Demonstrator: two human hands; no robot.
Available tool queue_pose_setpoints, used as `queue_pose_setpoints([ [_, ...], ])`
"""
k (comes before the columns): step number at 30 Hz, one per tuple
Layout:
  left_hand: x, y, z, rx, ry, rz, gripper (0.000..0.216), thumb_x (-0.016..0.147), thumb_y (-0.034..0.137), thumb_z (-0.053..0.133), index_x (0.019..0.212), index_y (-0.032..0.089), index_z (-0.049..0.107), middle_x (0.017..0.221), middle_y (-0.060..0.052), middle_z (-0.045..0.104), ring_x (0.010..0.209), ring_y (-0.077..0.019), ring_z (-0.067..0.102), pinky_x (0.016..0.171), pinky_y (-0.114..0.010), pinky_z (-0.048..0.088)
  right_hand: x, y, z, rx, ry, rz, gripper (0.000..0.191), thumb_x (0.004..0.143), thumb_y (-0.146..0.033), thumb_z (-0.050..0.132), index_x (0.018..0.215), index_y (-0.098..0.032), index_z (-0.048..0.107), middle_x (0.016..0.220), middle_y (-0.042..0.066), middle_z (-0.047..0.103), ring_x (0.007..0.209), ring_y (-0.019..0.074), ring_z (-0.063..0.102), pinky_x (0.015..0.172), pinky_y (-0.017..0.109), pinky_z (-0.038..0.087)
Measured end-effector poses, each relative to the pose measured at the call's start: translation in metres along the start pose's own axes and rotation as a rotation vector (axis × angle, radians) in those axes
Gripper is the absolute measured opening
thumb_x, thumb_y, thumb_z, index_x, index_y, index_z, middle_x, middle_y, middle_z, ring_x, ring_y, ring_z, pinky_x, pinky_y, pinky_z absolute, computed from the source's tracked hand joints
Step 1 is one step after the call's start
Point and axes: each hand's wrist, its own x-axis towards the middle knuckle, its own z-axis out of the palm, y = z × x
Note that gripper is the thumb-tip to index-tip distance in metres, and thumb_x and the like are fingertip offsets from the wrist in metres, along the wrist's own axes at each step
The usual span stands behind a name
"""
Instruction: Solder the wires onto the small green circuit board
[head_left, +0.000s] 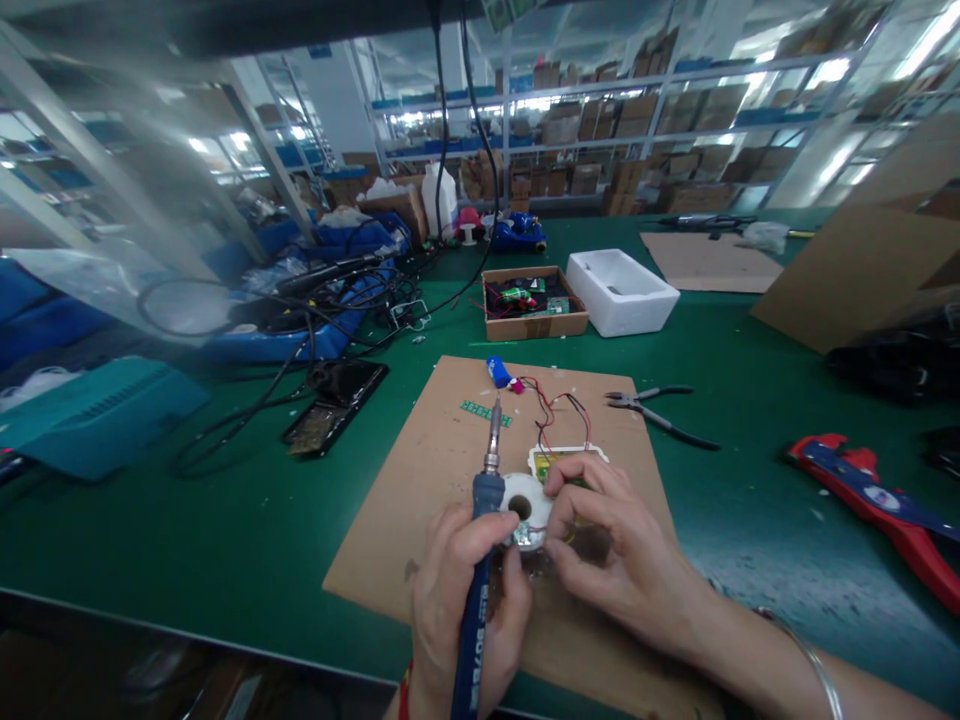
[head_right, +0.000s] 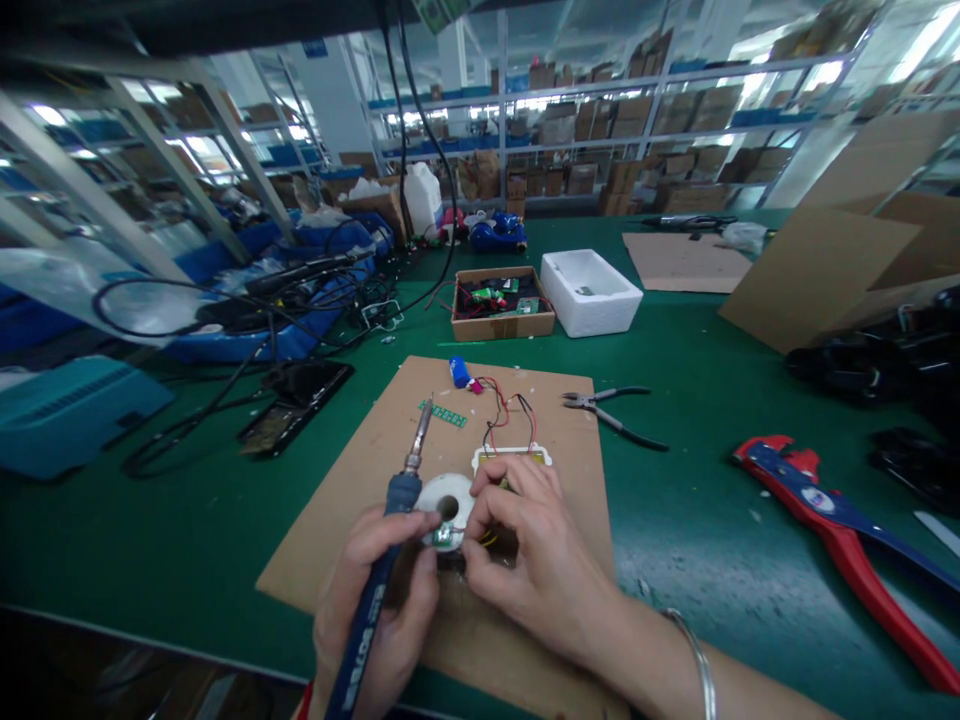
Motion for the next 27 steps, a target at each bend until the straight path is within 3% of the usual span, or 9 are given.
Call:
queue_pose_setpoints([
  [5,0.001,0.002,0.002,-0.087,0.06,0.052,0.048,0.07,-0.007,0.063,0.111,0.015,0.051,0.103,-0.007,0.063,0.099,-0.0197,0.06,0.086,-0.037,0.052,0.002,0.001,0.001,0.024,-0.004,-0.001,0.013,0.073,-0.007,0.054,0.071,-0.02,0.055,0.093,0.002,0.053,0.094,0.0198,0.05,0.084,0.038,0.032],
  [18,0.003,0.003,0.005,-0.271,-0.05,0.014,0.044,0.076,-0.009,0.058,0.107,0.02,0.05,0.099,-0.003,0.058,0.091,-0.0136,0.058,0.077,-0.03,0.051,-0.004,0.008,-0.004,0.038,-0.077,-0.033,0.009,0.086,-0.017,0.055,0.081,-0.023,0.059,0.099,0.002,0.053,0.1,0.0212,0.049,0.086,0.04,0.033],
  [27,-0.003,0.003,0.007,-0.331,0.123,-0.16,0.039,0.078,-0.005,0.058,0.108,0.019,0.05,0.092,-0.001,0.06,0.085,-0.0138,0.065,0.081,-0.03,0.054,-0.002,0.009,-0.004,0.157,-0.105,0.113,0.008,0.084,-0.023,0.057,0.077,-0.022,0.061,0.099,0.003,0.052,0.099,0.0221,0.051,0.089,0.044,0.034],
])
